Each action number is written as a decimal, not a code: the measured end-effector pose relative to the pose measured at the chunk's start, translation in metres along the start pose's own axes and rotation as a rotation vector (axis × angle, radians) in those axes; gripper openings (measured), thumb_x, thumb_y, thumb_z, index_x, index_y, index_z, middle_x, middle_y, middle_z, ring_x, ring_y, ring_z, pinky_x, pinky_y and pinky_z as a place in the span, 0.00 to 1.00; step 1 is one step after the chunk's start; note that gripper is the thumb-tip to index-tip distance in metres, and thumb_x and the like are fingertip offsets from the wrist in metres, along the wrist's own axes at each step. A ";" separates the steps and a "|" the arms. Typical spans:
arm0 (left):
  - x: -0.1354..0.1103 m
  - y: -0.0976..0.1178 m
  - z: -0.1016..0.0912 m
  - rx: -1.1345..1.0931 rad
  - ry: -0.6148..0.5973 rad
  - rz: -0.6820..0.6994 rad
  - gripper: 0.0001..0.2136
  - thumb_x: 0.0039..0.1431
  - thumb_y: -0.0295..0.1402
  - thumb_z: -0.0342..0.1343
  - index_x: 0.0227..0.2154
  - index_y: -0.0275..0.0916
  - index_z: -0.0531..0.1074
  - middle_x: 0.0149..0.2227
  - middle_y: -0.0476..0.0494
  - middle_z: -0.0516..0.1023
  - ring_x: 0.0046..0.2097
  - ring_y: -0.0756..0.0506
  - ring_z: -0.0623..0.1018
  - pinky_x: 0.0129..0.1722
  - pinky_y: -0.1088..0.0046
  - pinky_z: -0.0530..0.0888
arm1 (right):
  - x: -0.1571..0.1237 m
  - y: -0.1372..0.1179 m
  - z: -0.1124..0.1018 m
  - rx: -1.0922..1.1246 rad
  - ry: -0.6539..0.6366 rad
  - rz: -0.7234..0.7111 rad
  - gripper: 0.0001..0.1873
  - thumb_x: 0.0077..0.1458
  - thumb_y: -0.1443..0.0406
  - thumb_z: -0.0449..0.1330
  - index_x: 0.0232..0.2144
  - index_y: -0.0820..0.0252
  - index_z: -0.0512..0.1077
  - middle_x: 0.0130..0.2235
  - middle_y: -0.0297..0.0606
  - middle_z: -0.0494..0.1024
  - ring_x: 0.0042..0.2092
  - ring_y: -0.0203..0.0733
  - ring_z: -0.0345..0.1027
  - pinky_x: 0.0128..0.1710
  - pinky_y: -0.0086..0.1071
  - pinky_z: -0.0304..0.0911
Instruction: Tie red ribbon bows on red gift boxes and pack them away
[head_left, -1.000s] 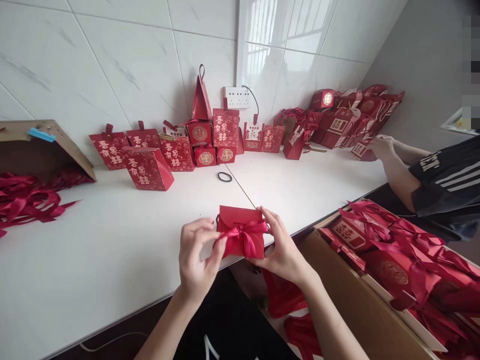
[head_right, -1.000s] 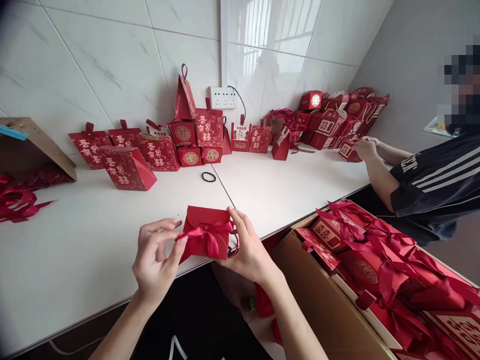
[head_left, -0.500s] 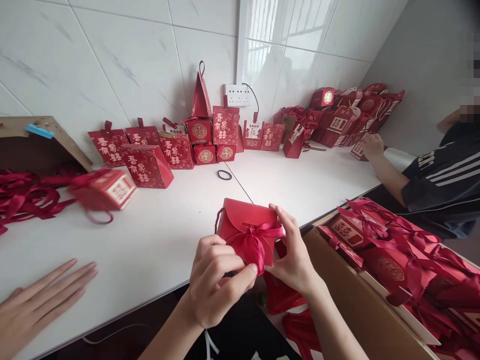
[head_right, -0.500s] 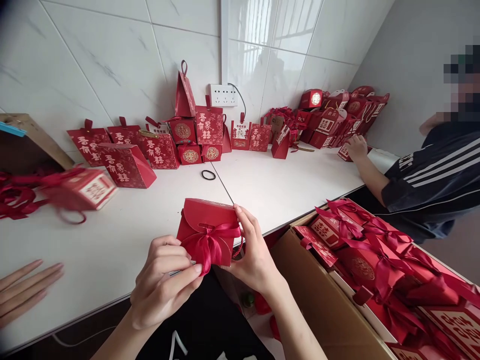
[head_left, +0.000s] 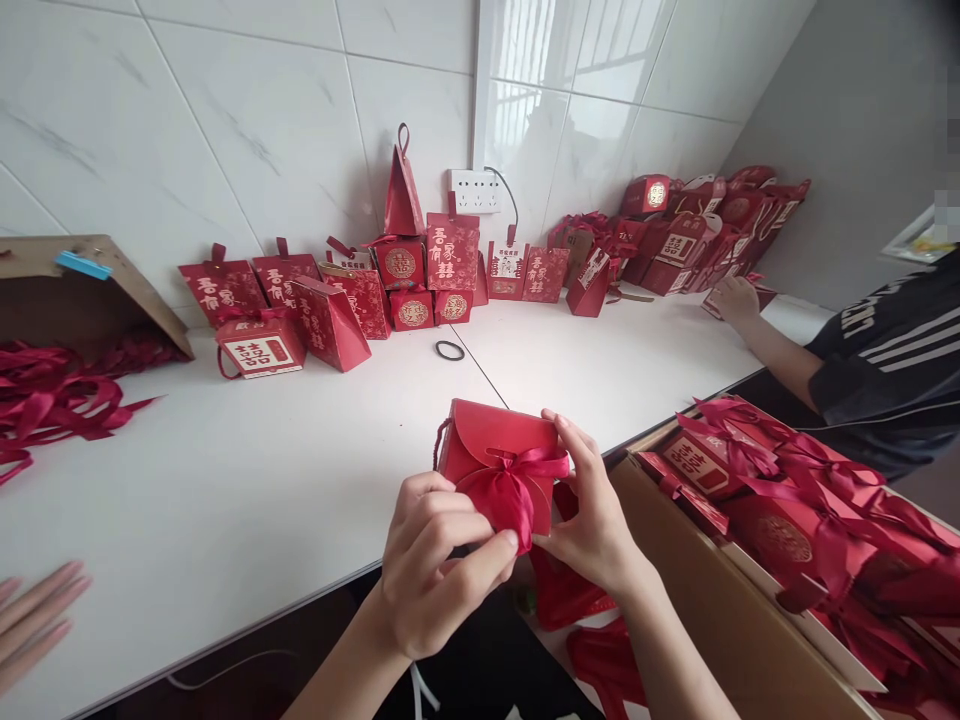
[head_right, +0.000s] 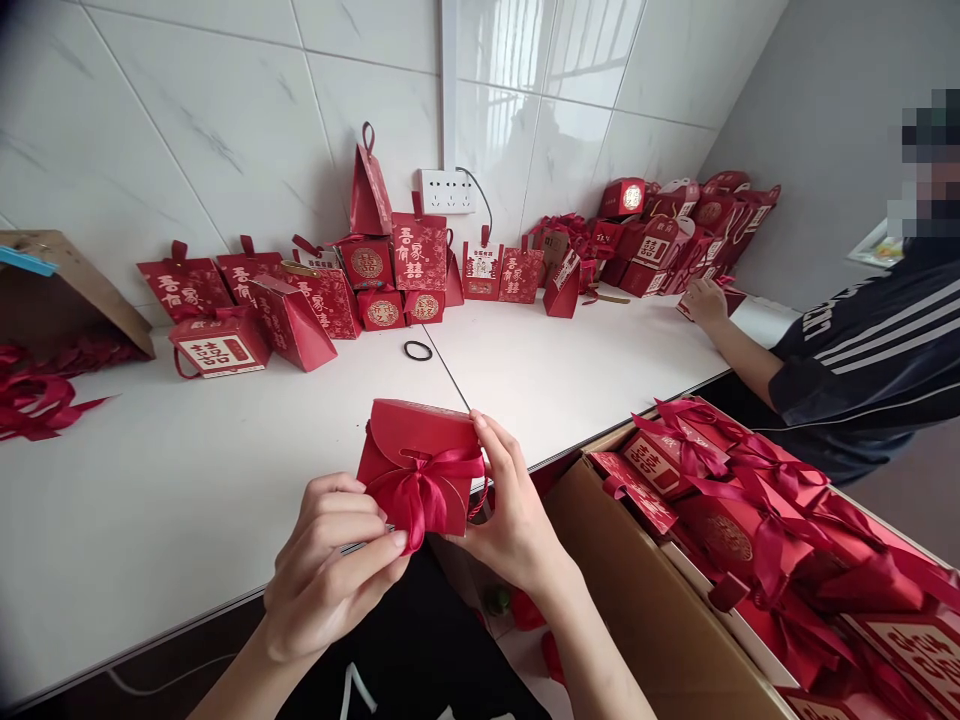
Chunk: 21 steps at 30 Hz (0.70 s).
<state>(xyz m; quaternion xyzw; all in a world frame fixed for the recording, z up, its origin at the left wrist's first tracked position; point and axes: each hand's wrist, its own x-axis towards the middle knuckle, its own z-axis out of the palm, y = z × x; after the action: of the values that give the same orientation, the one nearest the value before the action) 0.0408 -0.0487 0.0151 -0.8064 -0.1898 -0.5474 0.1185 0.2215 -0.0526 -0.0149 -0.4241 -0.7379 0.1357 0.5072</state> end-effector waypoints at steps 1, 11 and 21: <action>0.000 0.000 0.000 -0.003 0.000 0.006 0.09 0.48 0.18 0.57 0.32 0.35 0.70 0.25 0.49 0.72 0.29 0.51 0.73 0.33 0.68 0.73 | 0.000 0.000 0.000 -0.003 0.001 0.001 0.50 0.48 0.65 0.67 0.64 0.42 0.42 0.62 0.45 0.56 0.63 0.53 0.51 0.52 0.48 0.68; 0.000 -0.002 0.002 -0.019 0.006 -0.010 0.09 0.48 0.18 0.58 0.32 0.36 0.70 0.25 0.49 0.72 0.29 0.51 0.73 0.32 0.69 0.72 | -0.002 -0.001 -0.001 -0.046 0.004 0.012 0.49 0.48 0.64 0.66 0.64 0.43 0.42 0.61 0.45 0.57 0.62 0.54 0.52 0.51 0.49 0.68; 0.008 -0.021 0.002 -0.127 0.109 -0.629 0.02 0.56 0.28 0.56 0.29 0.40 0.68 0.27 0.49 0.72 0.31 0.49 0.73 0.32 0.73 0.73 | -0.006 0.004 -0.004 0.083 -0.022 0.132 0.48 0.42 0.62 0.68 0.61 0.48 0.49 0.56 0.47 0.60 0.57 0.54 0.60 0.50 0.47 0.67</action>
<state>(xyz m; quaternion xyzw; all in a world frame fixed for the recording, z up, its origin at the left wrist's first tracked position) 0.0358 -0.0279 0.0215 -0.6835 -0.3885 -0.6103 -0.0969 0.2280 -0.0554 -0.0194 -0.4490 -0.7074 0.2040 0.5063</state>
